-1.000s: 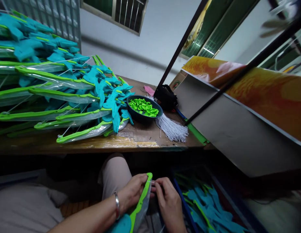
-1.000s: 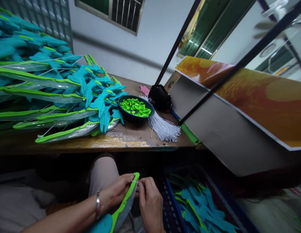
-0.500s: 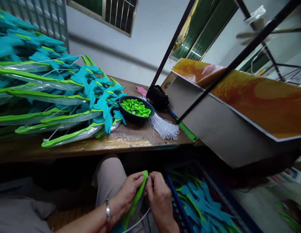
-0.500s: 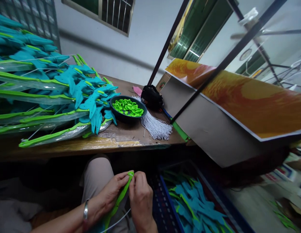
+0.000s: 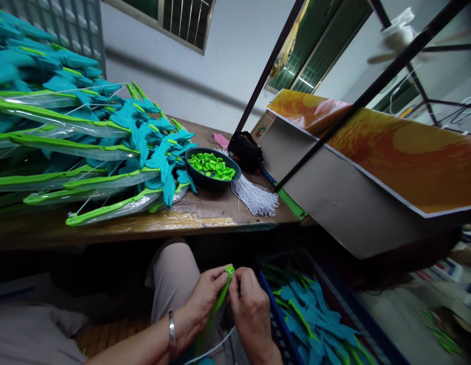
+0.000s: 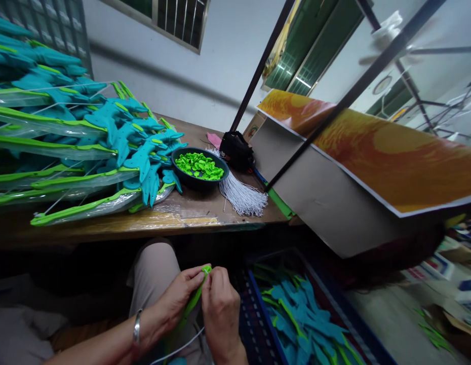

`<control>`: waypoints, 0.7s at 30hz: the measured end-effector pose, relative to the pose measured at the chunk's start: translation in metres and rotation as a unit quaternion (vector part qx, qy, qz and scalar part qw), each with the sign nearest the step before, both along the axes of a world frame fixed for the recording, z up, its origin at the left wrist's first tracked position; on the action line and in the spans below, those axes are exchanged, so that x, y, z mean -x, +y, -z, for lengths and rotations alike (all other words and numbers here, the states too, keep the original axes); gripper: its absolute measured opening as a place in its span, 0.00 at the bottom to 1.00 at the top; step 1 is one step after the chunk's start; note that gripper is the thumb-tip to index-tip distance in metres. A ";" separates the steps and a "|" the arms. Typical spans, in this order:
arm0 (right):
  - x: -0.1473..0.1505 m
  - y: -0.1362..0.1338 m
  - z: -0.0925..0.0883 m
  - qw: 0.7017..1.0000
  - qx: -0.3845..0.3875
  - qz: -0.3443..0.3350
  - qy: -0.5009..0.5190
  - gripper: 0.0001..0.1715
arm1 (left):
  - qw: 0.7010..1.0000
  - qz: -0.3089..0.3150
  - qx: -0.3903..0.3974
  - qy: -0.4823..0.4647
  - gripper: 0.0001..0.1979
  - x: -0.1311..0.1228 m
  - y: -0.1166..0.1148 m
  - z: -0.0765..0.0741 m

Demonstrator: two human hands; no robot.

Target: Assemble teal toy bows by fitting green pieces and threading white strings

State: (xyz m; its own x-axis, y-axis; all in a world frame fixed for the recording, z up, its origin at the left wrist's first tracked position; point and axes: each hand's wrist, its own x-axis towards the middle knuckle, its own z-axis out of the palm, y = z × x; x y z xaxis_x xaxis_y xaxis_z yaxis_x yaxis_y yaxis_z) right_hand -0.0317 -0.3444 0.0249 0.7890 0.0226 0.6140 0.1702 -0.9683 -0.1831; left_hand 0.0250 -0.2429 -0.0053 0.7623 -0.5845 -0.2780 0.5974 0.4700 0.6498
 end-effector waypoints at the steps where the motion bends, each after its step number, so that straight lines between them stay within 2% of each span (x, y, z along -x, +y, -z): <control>1: 0.000 0.001 0.000 1.000 0.006 0.002 -0.001 0.13 | 1.000 -0.004 -0.003 -0.002 0.26 0.000 0.000 0.000; 6: -0.001 0.002 0.004 1.000 0.008 0.009 0.007 0.14 | 1.000 -0.020 -0.003 0.010 0.27 0.004 0.000 0.001; 11: 0.000 -0.002 0.011 0.998 -0.046 0.014 0.047 0.17 | 0.995 -0.051 0.033 0.082 0.29 0.004 -0.005 0.008; 14: 0.001 -0.007 0.018 0.995 -0.083 0.006 0.052 0.17 | 0.990 -0.089 0.016 0.106 0.30 -0.001 -0.009 0.010; 17: 0.002 -0.014 0.031 0.988 -0.139 0.008 0.063 0.22 | 0.985 -0.119 -0.018 0.122 0.23 -0.002 -0.014 0.006; 21: -0.005 -0.021 0.050 0.959 -0.238 0.067 0.140 0.38 | 0.970 -0.150 -0.074 0.178 0.08 -0.006 -0.033 0.008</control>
